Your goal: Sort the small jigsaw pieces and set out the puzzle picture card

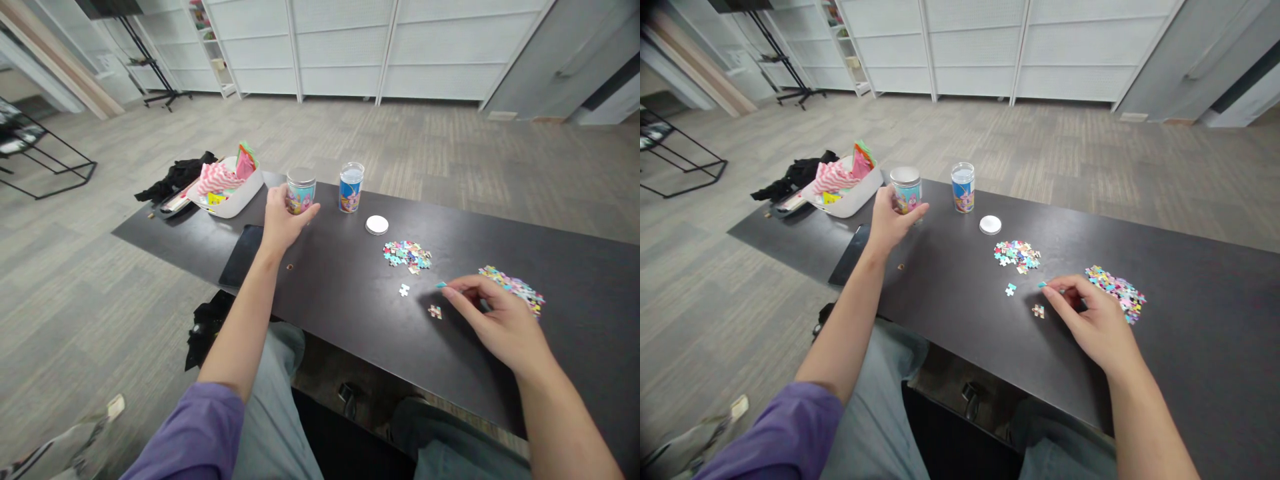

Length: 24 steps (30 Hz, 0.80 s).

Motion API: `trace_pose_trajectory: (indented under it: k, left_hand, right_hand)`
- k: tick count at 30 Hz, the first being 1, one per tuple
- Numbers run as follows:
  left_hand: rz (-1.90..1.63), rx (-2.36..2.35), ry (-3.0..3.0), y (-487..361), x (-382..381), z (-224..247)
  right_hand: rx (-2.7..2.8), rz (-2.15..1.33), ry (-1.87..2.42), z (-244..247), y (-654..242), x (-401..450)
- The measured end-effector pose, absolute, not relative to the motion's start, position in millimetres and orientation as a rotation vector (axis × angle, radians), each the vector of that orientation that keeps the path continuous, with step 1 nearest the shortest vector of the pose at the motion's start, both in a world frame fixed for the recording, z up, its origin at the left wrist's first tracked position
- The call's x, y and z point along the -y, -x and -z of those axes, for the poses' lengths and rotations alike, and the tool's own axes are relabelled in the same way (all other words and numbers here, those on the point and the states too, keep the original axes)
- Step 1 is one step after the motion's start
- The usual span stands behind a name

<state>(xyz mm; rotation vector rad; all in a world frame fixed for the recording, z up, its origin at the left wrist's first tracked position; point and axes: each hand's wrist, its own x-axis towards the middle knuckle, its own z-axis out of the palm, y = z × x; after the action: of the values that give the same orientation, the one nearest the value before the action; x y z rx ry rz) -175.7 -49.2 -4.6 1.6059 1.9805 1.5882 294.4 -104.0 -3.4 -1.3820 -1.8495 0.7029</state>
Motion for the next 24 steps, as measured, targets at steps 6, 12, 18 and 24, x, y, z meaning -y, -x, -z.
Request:
trace_pose_trajectory:
  k: [6,12,18,24]
  left_hand:
    - [-1.642,-1.807,-1.604,129.4,82.1,4.8]
    - [-1.656,-1.451,-1.527,88.0,75.9,24.1]
    - [-1.624,-1.365,-1.696,71.4,69.2,25.7]
    - [-1.696,-1.424,-1.798,71.4,70.8,18.3]
  right_hand:
    - [1.881,-0.724,1.367,3.8,-295.3,102.1]
    - [1.86,-0.755,1.4,5.8,-296.6,101.3]
    - [1.903,-0.774,1.4,2.3,-294.4,101.9]
    - [1.906,-0.773,1.389,-4.1,-289.7,103.3]
